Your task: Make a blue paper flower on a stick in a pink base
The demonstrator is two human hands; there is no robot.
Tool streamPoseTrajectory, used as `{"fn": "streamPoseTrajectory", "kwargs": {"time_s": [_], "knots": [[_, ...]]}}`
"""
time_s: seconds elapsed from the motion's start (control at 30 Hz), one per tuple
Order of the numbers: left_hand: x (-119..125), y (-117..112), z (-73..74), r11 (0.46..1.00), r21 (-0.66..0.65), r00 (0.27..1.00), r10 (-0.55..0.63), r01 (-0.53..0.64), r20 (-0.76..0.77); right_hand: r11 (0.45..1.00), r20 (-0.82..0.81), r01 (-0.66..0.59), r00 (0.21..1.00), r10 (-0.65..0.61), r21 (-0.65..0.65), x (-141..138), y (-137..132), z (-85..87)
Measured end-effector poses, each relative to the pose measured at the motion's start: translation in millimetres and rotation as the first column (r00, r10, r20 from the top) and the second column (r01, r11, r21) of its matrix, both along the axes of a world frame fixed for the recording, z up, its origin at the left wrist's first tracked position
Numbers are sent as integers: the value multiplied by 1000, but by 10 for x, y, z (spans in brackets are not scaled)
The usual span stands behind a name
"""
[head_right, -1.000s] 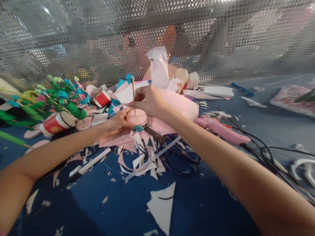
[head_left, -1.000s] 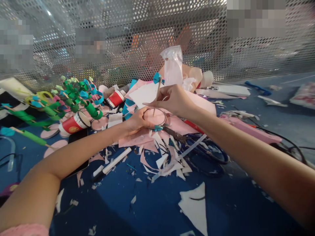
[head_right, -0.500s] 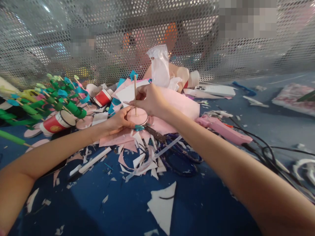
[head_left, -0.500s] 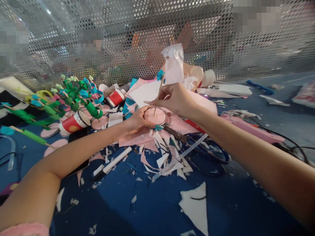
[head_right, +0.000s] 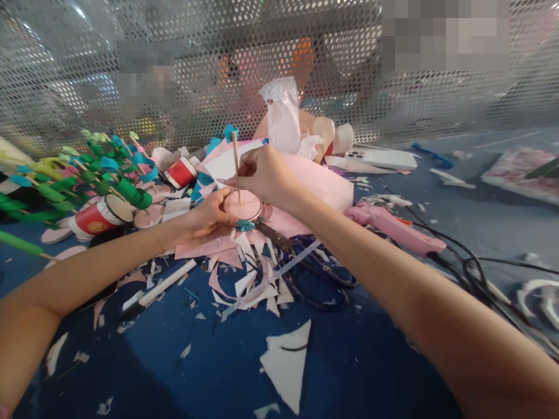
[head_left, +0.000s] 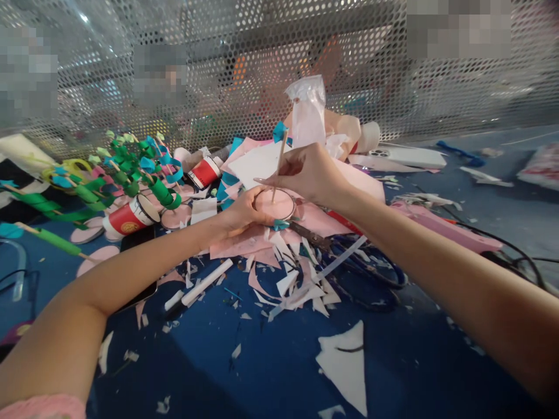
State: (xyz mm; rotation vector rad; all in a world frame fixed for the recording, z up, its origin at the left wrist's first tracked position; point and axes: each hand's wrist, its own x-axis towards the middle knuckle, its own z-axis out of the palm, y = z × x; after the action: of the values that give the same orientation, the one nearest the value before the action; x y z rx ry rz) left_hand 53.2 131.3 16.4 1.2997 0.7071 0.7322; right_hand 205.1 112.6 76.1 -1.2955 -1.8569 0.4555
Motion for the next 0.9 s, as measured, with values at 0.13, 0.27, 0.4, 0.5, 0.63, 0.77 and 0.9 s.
{"fn": "streamPoseTrajectory", "kwargs": {"time_s": [0.13,0.27,0.4,0.5,0.63,0.77,0.9], "knots": [[-7,-27,44,999,20,998,-39,38,52,999,-4,34,999,-34,40,17,-12,69],[-28,-58,108,996,-11,987,-90,92,130,996,1,47,999,-47,80,57,-54,179],[-43,-78,144,993,-39,986,-103,109,131,993,39,76,996,-80,91,79,-83,239],[-48,-73,136,994,-30,984,-104,109,143,991,77,94,992,-102,93,79,-95,256],[-50,-30,93,993,-20,981,-111,116,159,992,94,91,991,-99,88,83,-109,273],[-46,-2,57,998,32,988,-55,51,143,990,84,94,991,-103,106,82,-138,293],[-42,-10,11,986,164,992,-5,-16,124,988,85,112,989,-121,103,62,-164,301]]}}
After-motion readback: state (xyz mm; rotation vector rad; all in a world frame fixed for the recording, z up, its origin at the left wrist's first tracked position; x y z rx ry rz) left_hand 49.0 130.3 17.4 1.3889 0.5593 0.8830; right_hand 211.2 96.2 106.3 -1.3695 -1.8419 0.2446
